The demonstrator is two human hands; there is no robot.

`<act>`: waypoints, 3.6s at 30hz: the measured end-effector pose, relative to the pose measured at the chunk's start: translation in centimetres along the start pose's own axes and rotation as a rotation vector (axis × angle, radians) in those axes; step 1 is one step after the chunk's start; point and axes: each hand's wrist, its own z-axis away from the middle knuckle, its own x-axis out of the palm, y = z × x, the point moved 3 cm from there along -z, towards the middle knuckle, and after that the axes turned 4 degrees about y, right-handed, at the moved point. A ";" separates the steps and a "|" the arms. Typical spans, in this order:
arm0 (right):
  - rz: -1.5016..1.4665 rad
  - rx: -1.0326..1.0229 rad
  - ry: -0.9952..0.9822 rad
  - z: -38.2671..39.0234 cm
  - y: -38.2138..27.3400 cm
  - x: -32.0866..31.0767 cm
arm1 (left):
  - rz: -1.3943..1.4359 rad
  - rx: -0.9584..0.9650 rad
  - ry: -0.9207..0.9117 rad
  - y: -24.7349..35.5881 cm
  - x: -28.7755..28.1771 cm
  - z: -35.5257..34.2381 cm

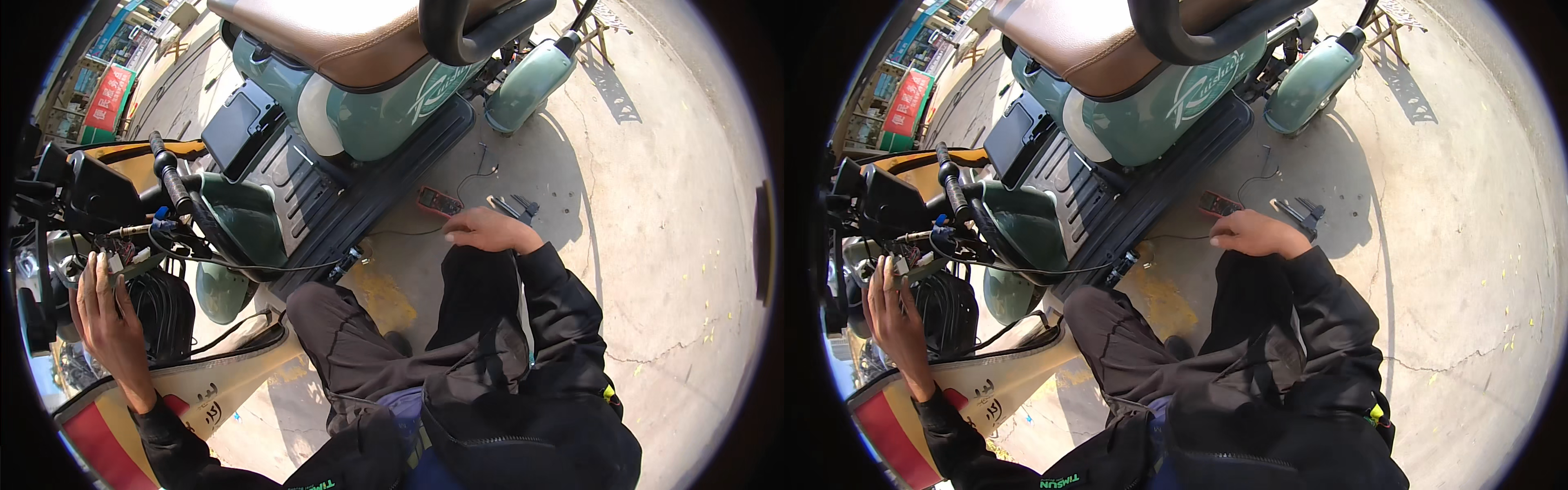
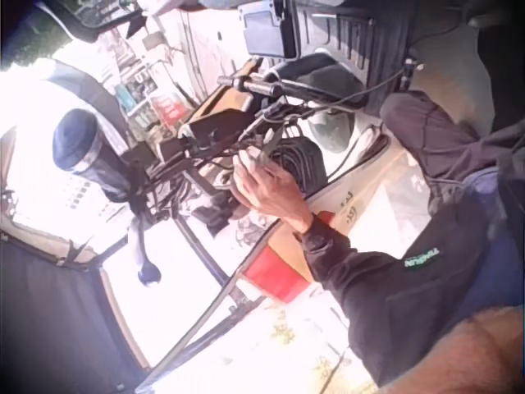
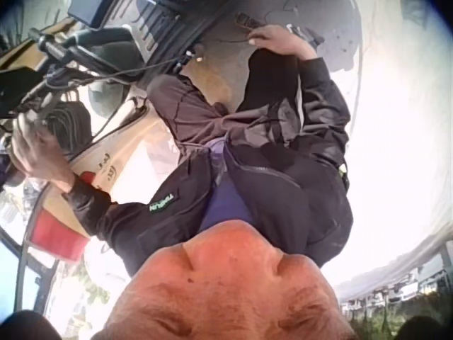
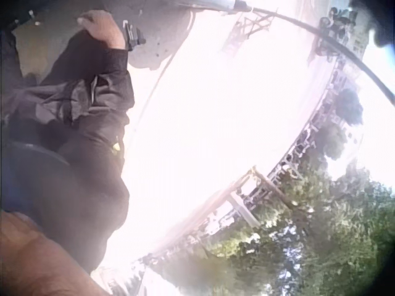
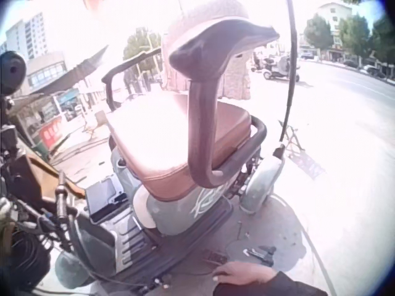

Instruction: The person repairs an electric scooter by connecting wires, using a multimeter to test connections, and adjusting components near the handlebars. They work on the wiring harness and secure connections throughout the process.

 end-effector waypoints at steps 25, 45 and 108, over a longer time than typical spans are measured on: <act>-0.498 0.503 0.529 9.1 -9.6 -0.3 | 1.363 -0.608 0.367 25.4 -9.6 -22.8; -1.216 2.208 0.854 71.6 -21.1 20.2 | 1.005 0.031 -0.039 34.9 -25.4 -45.5; 0.146 -0.118 -0.913 -33.0 31.5 -71.8 | 0.514 -2.023 -0.640 76.0 15.4 -72.3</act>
